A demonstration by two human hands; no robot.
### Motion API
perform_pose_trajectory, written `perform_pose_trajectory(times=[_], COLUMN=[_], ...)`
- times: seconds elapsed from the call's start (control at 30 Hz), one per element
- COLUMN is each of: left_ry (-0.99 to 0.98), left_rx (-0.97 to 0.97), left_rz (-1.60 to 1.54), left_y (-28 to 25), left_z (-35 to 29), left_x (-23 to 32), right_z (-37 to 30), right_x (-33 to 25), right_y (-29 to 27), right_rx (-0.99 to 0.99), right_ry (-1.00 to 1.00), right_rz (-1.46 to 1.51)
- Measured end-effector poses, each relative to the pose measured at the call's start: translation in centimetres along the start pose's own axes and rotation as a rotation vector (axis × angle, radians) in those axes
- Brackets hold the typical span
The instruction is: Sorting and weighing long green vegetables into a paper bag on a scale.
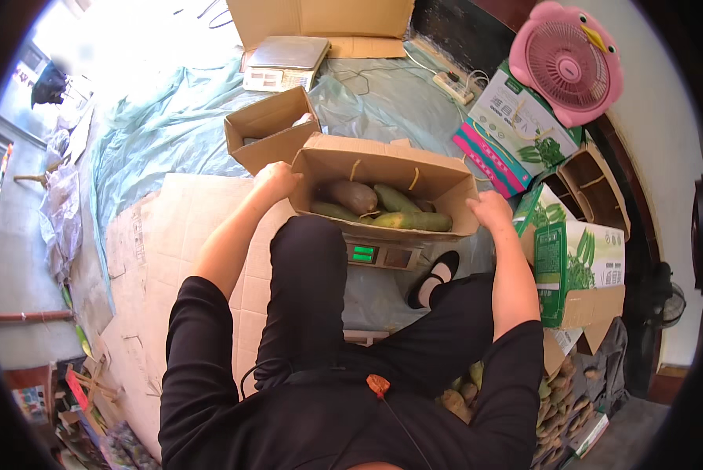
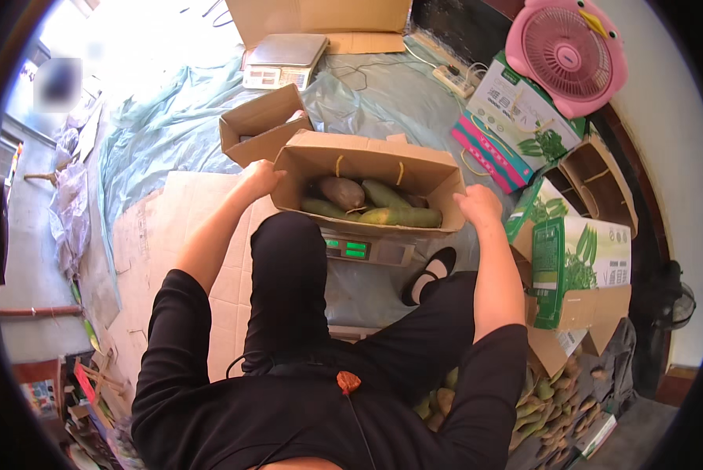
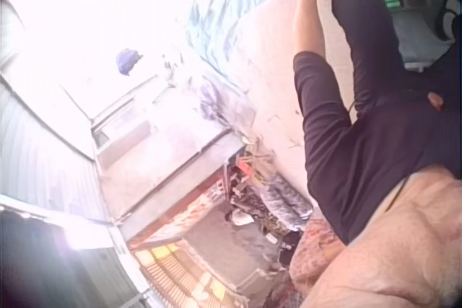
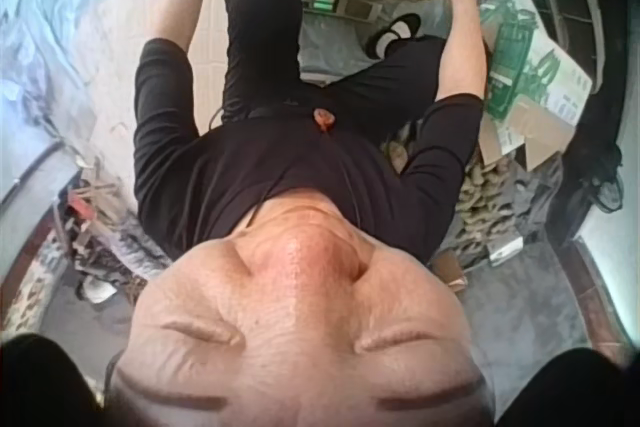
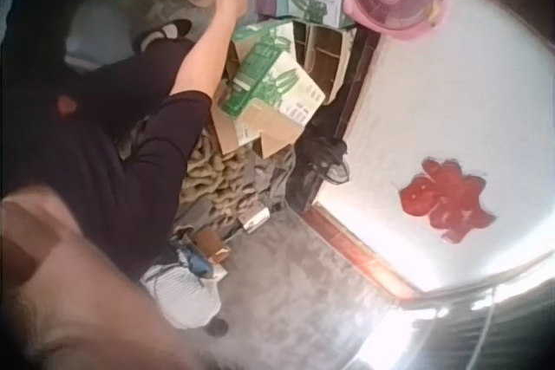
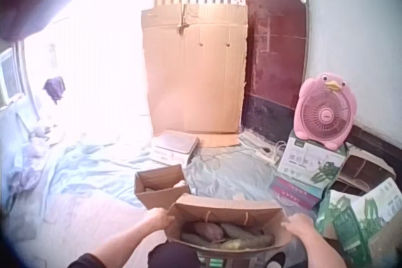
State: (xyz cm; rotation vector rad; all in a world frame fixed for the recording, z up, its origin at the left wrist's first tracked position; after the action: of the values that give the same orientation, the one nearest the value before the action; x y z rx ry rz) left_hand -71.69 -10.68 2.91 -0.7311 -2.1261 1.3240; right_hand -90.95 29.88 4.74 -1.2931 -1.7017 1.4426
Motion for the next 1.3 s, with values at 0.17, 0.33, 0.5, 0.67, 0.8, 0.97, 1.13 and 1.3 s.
perform_pose_trajectory(times=[0.17, 0.33, 0.5, 0.67, 0.8, 0.97, 1.13, 1.3], left_ry=[0.019, 0.013, -0.001, -0.211, -0.398, -0.648, -0.805, -0.915], left_rx=[-0.012, -0.008, 0.086, 0.284, 0.347, 0.295, 0.22, 0.12], left_rz=[-0.099, -0.21, -0.592, -0.602, -0.451, -0.336, -0.017, 0.154], left_y=[-0.4, -0.6, 1.0, 4.9, 3.8, 5.2, 5.8, 12.8], left_z=[0.2, 0.4, 0.3, -4.4, -12.3, -20.6, -27.1, -31.9], left_x=[-1.8, -5.6, -15.7, -30.4, -37.4, -49.0, -55.4, -57.8], right_z=[-0.3, -0.3, 0.5, 0.1, -2.6, -8.9, -15.9, -21.9], right_x=[-1.3, -5.7, -14.4, -25.5, -34.4, -44.3, -47.7, -46.4], right_y=[-0.7, -3.0, -4.2, -1.0, 2.5, 8.9, 18.7, 24.4], right_rx=[0.081, 0.165, 0.167, 0.129, 0.009, -0.125, -0.414, -0.797], right_ry=[-0.073, -0.099, -0.287, -0.49, -0.634, -0.82, -0.856, -0.974], right_rz=[-0.026, 0.059, 0.032, 0.043, -0.001, -0.1, -0.086, -0.361])
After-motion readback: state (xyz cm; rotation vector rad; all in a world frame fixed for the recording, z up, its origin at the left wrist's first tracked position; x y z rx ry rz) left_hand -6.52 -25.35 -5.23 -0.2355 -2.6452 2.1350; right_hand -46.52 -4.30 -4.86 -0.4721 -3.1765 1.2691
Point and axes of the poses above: each hand's wrist, its own z-axis towards the middle knuckle, its own y-axis out of the palm, x = y × z, the point moved 3 cm from there along z, towards the middle knuckle, and after that the axes turned 5 degrees about -y, right-handed, at the moved point
